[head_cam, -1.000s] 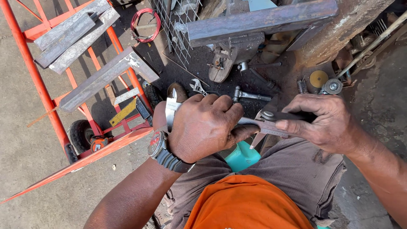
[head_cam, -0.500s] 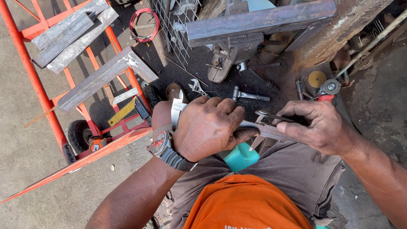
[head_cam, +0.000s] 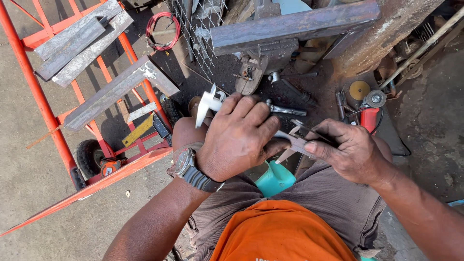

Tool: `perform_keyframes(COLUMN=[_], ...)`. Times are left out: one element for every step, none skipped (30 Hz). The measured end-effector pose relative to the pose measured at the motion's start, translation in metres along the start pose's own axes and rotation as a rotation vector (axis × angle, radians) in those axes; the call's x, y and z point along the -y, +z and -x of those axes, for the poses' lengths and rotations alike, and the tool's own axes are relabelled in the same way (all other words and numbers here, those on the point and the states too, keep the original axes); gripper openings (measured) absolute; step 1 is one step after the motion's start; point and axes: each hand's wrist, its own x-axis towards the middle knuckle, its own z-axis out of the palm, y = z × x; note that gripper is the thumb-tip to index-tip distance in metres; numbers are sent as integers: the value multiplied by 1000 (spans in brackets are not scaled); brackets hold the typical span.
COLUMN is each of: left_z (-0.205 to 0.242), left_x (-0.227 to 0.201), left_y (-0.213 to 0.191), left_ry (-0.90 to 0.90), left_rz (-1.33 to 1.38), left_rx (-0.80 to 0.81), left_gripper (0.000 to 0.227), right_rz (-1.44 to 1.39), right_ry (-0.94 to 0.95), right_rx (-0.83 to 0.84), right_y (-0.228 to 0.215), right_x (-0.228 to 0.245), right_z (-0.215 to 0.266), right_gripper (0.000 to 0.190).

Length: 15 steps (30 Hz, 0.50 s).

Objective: The person sits on a small stool and uses a vernier caliper to measure the dimensions of a rectangular metal bar clamped in a vise. They adjust the caliper jaws and read the measurement, then use a metal scriber to mark a line on the bar based on the measurement.

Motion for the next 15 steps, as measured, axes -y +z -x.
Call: perform_keyframes(left_z=[-2, -3, 3, 8, 13, 23, 33, 43, 41, 41, 42, 36, 29, 23, 25], left_x=[-2, -5, -18, -30, -42, -54, -65, -77, -76, -78, -79, -77, -75, -74, -72], left_y=[-8, -17, -16, -15, -15, -2, 11, 24, 35, 45, 55, 66, 76, 85, 94], left_ry=[-2, -2, -1, -195, -391, -389, -650, -906, -906, -895, -882, -881, -976, -1067, -1069], left_rz=[39, 81, 85, 264, 446, 445, 702, 959, 961, 1054, 1148, 1147, 1389, 1629, 1629], left_rx=[-91, -182, -181, -356, -528, -525, -428, -303, -297, -292, -288, -292, -467, -649, -651], left_gripper=[39, 34, 34, 23, 18, 18, 21, 28, 28, 36, 56, 56, 51, 45, 45], right_rz=[-77, -154, -154, -208, -263, -265, -326, -386, -389, -357, -325, -324, -453, -583, -582], right_ry=[6, 15, 18, -24, -67, -67, -67, -63, -58, -121, -183, -187, -253, -314, -313], right_rx=[-69, -139, -141, -254, -366, -367, -454, -543, -547, -568, -587, -586, -610, -631, -628], right_y=[5, 10, 16, 22, 28, 37, 46, 55, 64, 73, 83, 92, 102, 112, 117], right_x=[4, 7, 5, 2, 0, -2, -3, -5, -1, 3, 7, 4, 1, -2, -1], right_z=[-1, -1, -2, -5, -9, -11, -13, -14, -19, -22, -24, -29, -33, -35, -37], right_gripper=[18, 15, 15, 17, 18, 18, 20, 21, 21, 18, 16, 16, 14, 14, 14])
